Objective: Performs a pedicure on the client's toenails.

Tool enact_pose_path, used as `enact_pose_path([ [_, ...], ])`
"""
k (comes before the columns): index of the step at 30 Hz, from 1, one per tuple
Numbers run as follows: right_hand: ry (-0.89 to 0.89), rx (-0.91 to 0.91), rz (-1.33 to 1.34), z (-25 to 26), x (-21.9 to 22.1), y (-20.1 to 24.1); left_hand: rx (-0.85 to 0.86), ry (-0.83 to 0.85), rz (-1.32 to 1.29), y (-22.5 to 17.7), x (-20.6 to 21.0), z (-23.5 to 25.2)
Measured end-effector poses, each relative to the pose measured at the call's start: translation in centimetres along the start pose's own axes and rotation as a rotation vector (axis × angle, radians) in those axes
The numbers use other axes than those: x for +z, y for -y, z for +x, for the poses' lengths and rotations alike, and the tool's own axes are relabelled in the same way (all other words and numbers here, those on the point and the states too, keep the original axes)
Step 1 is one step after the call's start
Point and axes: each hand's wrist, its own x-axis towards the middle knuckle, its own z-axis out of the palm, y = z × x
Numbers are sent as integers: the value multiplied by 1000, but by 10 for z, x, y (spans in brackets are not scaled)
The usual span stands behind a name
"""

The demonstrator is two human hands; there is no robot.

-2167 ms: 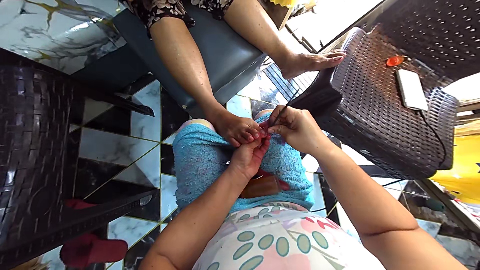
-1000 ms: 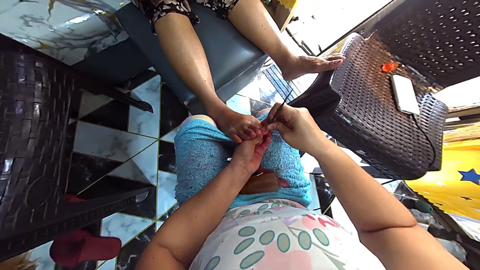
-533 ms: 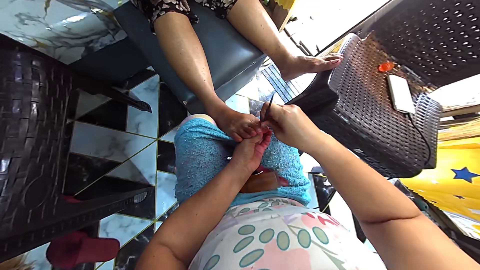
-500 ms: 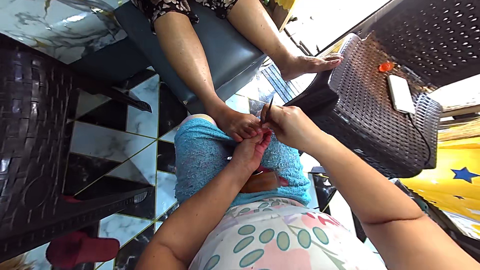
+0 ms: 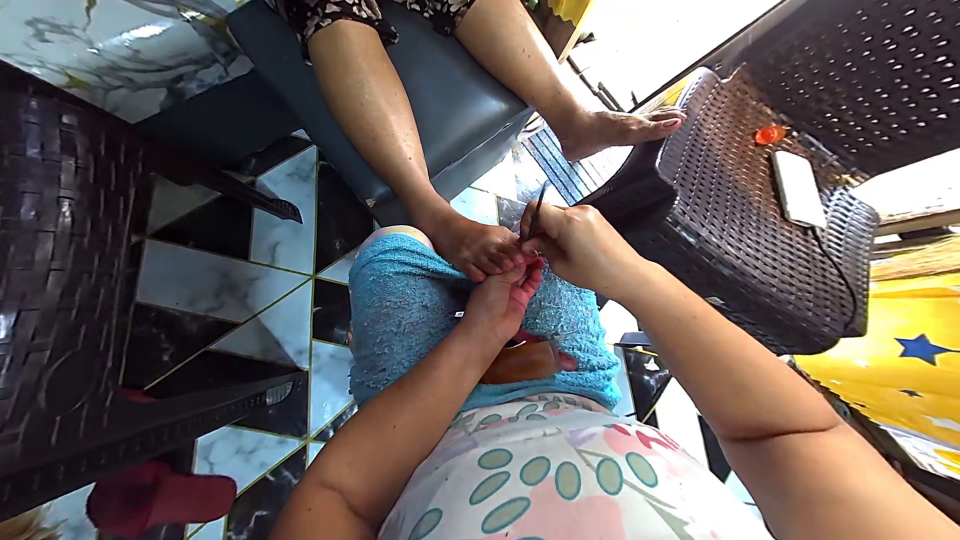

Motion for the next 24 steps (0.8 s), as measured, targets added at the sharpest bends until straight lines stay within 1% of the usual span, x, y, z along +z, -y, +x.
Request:
enact_pose_path([
  [4, 36, -37, -5, -4, -5, 0, 5, -12, 3, -1, 0, -1],
  [9, 15, -25, 0, -1, -1, -1, -1, -3, 14, -1, 0, 0],
  [13, 82, -86, 116, -5, -11, -14, -2, 3, 16, -2, -2, -1],
  [15, 85, -52, 229, -5, -15, -21, 0, 16, 19, -1, -2, -1],
  [17, 72, -6, 285, -5, -14, -23, -3, 7, 20, -1, -1, -1],
  [21, 49, 25, 262, -5, -10, -22, 3, 2, 42, -1, 0, -1],
  [24, -2, 65, 285, -4, -4, -24, -3, -1, 38, -1, 0, -1],
])
